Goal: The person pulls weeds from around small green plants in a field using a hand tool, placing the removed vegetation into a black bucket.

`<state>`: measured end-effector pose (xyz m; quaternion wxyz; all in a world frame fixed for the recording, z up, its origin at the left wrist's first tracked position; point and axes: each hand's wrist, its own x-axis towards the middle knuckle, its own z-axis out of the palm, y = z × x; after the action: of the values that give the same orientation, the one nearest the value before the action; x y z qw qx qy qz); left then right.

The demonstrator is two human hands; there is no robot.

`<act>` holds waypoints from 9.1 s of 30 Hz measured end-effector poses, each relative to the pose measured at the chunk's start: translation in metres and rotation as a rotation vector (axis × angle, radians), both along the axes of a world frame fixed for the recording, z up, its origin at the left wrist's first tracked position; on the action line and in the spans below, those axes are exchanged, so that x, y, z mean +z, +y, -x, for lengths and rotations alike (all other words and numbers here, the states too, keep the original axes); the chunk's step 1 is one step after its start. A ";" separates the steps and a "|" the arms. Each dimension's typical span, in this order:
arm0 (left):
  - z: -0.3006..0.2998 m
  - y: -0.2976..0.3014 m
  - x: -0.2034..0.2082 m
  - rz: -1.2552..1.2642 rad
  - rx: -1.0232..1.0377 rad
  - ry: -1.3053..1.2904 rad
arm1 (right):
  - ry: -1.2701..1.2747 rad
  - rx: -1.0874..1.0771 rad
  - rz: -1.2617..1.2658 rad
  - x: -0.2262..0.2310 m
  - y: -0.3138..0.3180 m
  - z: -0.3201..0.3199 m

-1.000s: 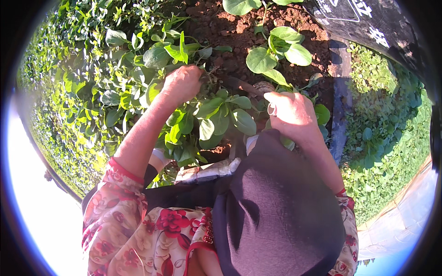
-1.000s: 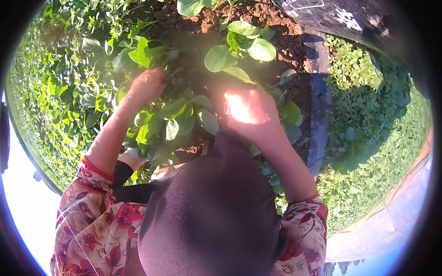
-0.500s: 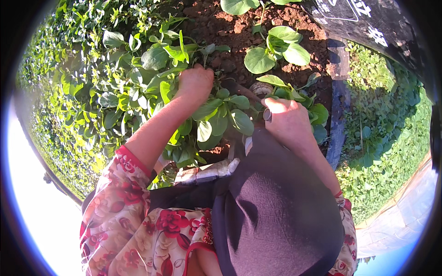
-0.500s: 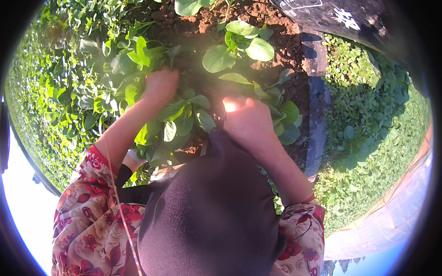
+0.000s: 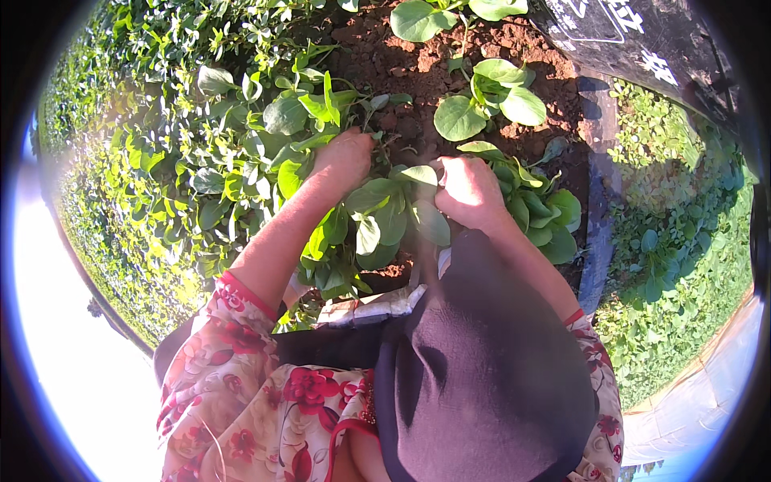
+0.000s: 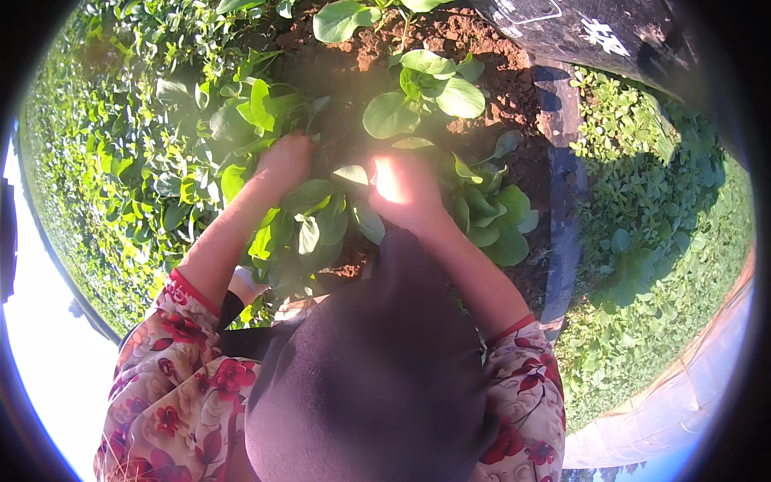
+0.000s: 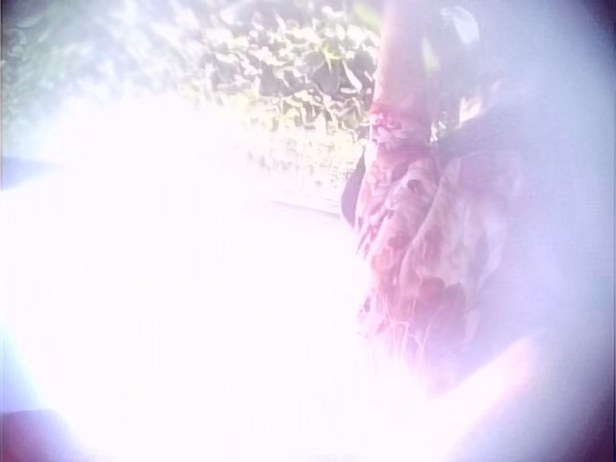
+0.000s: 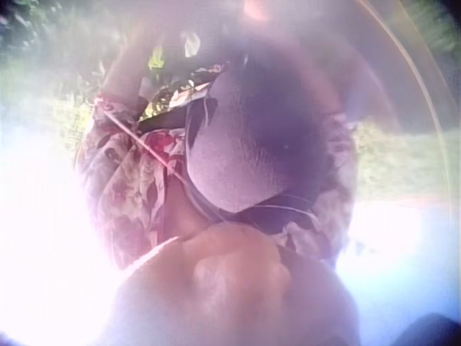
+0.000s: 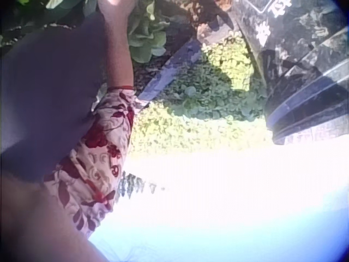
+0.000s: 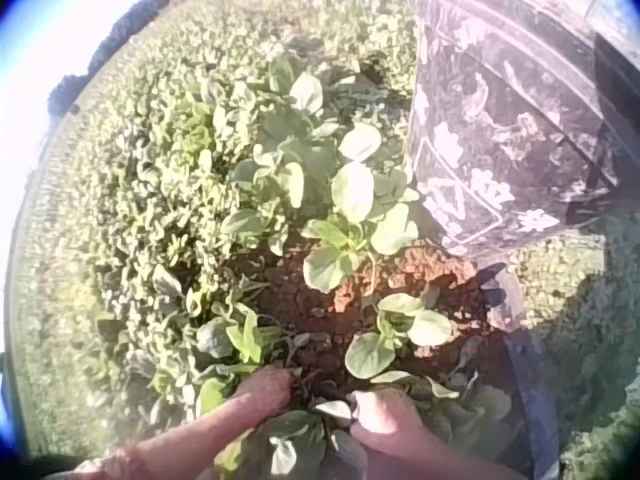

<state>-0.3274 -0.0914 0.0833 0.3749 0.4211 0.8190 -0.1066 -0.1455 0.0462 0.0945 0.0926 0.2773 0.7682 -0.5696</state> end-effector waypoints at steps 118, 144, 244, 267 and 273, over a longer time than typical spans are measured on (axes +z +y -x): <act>-0.016 -0.004 0.075 -0.246 0.126 0.114 | 0.029 0.129 -0.310 0.052 0.032 -0.011; 0.026 0.338 0.315 -1.123 -0.300 0.245 | -0.157 0.184 -0.302 0.040 0.002 0.009; 0.106 -0.035 0.049 -0.305 -0.203 0.010 | -0.146 0.431 -0.807 0.088 -0.004 0.148; 0.149 -0.033 -0.004 -0.543 -0.333 0.311 | -0.094 0.357 -0.699 0.106 -0.015 0.171; 0.139 -0.013 -0.006 -0.858 -0.469 0.351 | -0.106 0.267 -0.618 0.082 -0.012 0.162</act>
<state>-0.4667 -0.1045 0.0771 -0.0083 0.6851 0.7230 0.0886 -0.3074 0.0341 0.1770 0.1176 0.2184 0.9281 -0.2776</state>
